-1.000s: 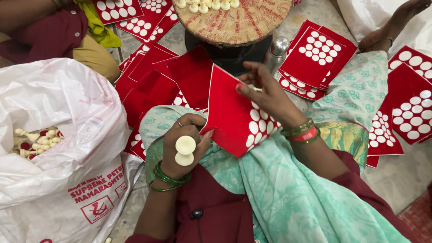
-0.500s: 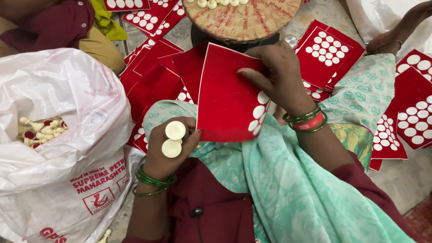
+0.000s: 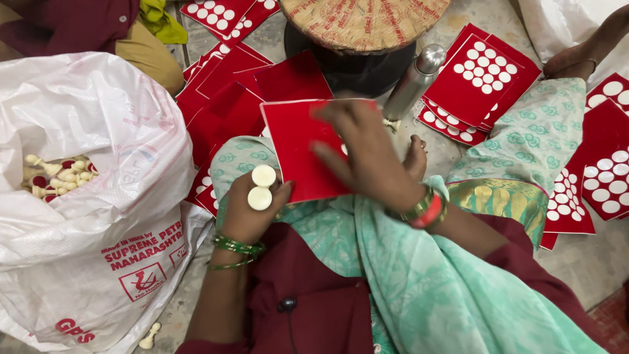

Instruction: The person sits on the floor and assembles small white cup-shaped items, pressing red circular stickers onto their tops one at a time. Finished items are placed into a plastic sack beside them, and additional items are taken from a woven tray.

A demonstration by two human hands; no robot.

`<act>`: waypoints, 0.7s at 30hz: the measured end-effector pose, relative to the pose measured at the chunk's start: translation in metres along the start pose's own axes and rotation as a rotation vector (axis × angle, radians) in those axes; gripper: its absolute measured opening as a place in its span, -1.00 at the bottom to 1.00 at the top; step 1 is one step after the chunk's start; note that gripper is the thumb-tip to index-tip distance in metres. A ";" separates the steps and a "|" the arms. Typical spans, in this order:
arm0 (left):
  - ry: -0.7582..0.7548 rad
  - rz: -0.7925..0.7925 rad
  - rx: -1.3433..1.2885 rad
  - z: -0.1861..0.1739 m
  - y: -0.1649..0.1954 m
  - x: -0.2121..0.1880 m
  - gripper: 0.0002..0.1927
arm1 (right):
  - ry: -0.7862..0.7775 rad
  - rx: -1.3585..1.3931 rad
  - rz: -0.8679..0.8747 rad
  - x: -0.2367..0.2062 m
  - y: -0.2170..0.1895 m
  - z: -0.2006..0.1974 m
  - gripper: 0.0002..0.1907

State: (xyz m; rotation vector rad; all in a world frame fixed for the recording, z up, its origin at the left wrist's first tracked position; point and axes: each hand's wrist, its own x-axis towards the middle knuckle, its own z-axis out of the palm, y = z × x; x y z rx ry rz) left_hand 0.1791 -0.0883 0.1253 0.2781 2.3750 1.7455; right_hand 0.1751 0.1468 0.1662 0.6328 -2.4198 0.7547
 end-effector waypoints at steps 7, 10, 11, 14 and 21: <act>0.017 0.059 -0.109 0.026 -0.027 -0.001 -0.70 | -0.313 0.360 0.258 -0.044 -0.014 0.009 -0.52; -0.045 0.061 -0.044 0.019 -0.027 -0.004 -0.72 | -0.277 0.388 0.279 -0.049 -0.013 0.009 -0.55; -0.059 0.075 -0.081 0.019 -0.026 -0.005 -0.71 | -0.271 0.383 0.269 -0.050 -0.014 0.009 -0.56; -0.073 0.068 -0.171 0.018 -0.024 -0.011 -0.76 | -0.282 0.407 0.293 -0.054 -0.016 0.009 -0.59; -0.050 0.073 -0.342 0.038 -0.035 -0.017 -0.74 | -0.386 0.678 0.549 -0.066 -0.004 0.014 -0.68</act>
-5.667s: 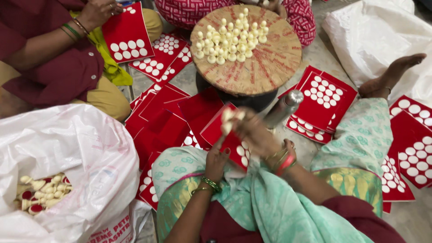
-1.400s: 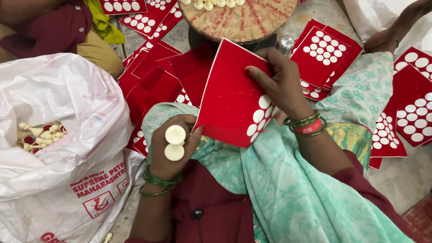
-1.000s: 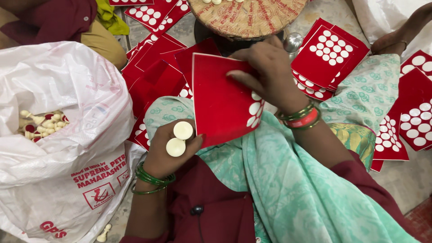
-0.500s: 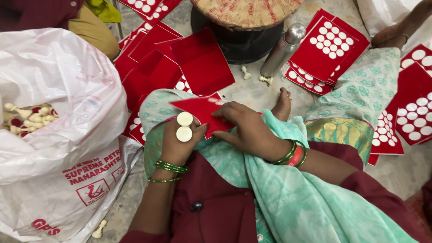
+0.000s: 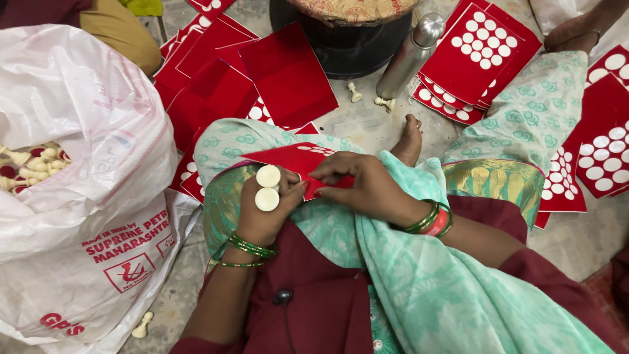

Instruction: The person sits on the floor and assembles small white cup-shaped items, pressing red circular stickers onto their tops one at a time. Finished items are placed into a plastic sack beside them, and additional items are taken from a woven tray.

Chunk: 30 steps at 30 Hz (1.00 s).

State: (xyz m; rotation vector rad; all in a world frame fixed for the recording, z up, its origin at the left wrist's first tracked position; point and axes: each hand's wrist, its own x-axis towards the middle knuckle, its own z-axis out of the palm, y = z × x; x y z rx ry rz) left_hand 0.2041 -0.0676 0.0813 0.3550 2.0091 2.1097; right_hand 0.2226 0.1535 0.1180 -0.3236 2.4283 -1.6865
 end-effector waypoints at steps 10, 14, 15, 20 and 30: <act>0.068 -0.108 -0.019 0.028 -0.027 -0.005 -0.74 | 0.003 -0.004 -0.037 -0.017 0.003 0.003 -0.82; -0.037 -0.038 0.082 0.018 -0.022 -0.008 -0.64 | 0.210 -0.121 -0.125 -0.015 -0.007 -0.011 -0.64; -0.050 -0.039 0.119 0.017 -0.020 -0.009 -0.64 | 0.221 -0.190 -0.180 -0.015 -0.007 -0.015 -0.61; -0.086 -0.119 0.148 0.017 -0.017 -0.011 -0.71 | 0.032 -0.125 -0.097 -0.003 0.009 -0.006 -0.55; -0.035 -0.383 -0.405 0.012 -0.030 -0.008 -0.76 | -0.230 0.084 0.131 -0.004 0.032 0.004 -0.67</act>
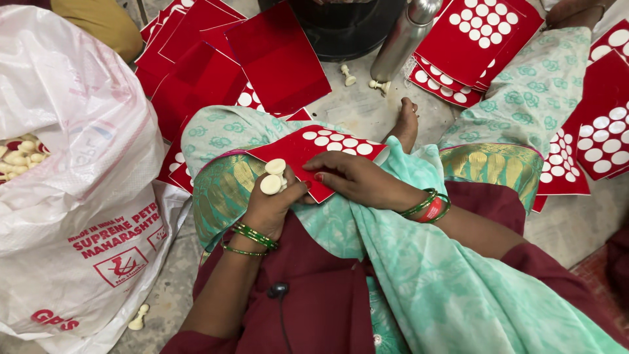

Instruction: The person sits on the floor and assembles small white cup-shaped items, pressing red circular stickers onto their tops one at a time. Finished items are placed into a plastic sack beside them, and additional items are taken from a woven tray.

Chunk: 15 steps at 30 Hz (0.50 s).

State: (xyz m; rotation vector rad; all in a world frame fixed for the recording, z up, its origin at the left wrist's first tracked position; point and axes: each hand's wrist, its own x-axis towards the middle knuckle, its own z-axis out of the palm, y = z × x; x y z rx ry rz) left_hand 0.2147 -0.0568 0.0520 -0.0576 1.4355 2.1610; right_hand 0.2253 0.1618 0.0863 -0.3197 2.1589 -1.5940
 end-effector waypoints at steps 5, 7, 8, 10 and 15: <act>-0.042 0.029 0.007 0.003 0.001 -0.002 -0.73 | -0.025 0.080 -0.032 -0.005 0.008 -0.003 -0.64; -0.049 0.050 0.038 0.006 0.002 -0.003 -0.71 | -0.039 0.120 -0.074 -0.007 0.010 -0.004 -0.62; -0.054 0.061 0.074 0.007 0.003 -0.004 -0.70 | -0.063 0.149 -0.012 -0.009 0.011 -0.006 -0.59; -0.064 0.083 0.147 0.010 0.005 -0.006 -0.67 | -0.114 0.205 0.109 -0.012 0.011 -0.010 -0.55; -0.061 0.137 0.301 0.018 0.014 -0.010 -0.64 | -0.144 0.120 0.175 -0.023 0.006 -0.015 -0.49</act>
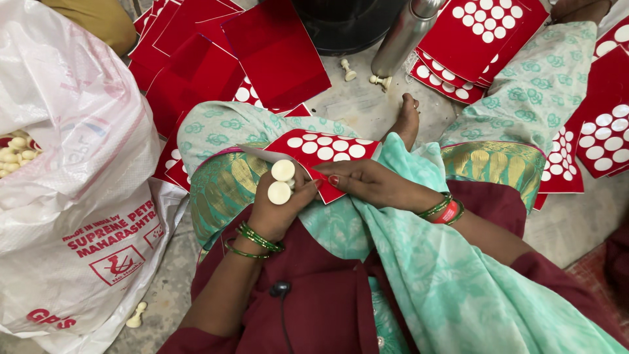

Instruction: The person sits on the floor and assembles small white cup-shaped items, pressing red circular stickers onto their tops one at a time. Finished items are placed into a plastic sack beside them, and additional items are taken from a woven tray.

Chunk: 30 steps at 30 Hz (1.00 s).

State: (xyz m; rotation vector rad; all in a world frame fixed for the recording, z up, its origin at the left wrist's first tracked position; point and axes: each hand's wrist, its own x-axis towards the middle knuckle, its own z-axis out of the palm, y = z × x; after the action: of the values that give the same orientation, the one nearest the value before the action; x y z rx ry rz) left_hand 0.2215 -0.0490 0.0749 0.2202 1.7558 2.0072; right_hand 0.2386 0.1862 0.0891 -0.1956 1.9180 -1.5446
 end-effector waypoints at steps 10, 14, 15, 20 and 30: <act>0.025 0.114 0.239 0.004 0.002 -0.001 -0.67 | -0.011 -0.023 -0.266 -0.005 -0.013 0.007 -0.54; 0.064 0.096 0.277 0.008 -0.002 -0.001 -0.83 | 0.028 -0.109 -0.278 -0.006 -0.017 0.008 -0.54; 0.068 0.102 0.278 0.009 -0.003 0.000 -0.84 | 0.027 -0.104 -0.277 -0.006 -0.017 0.008 -0.53; 0.085 0.139 0.326 0.009 -0.006 0.001 -0.84 | 0.044 -0.132 -0.279 -0.004 -0.015 0.006 -0.55; 0.053 0.196 0.386 0.008 0.001 0.005 -0.83 | 0.182 0.206 -0.242 0.002 0.000 -0.001 -0.73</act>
State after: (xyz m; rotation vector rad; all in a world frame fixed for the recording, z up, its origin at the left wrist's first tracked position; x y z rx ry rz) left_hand 0.2204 -0.0396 0.0764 0.4822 2.2222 1.7942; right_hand 0.2361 0.1858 0.0882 -0.2088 1.9107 -1.9681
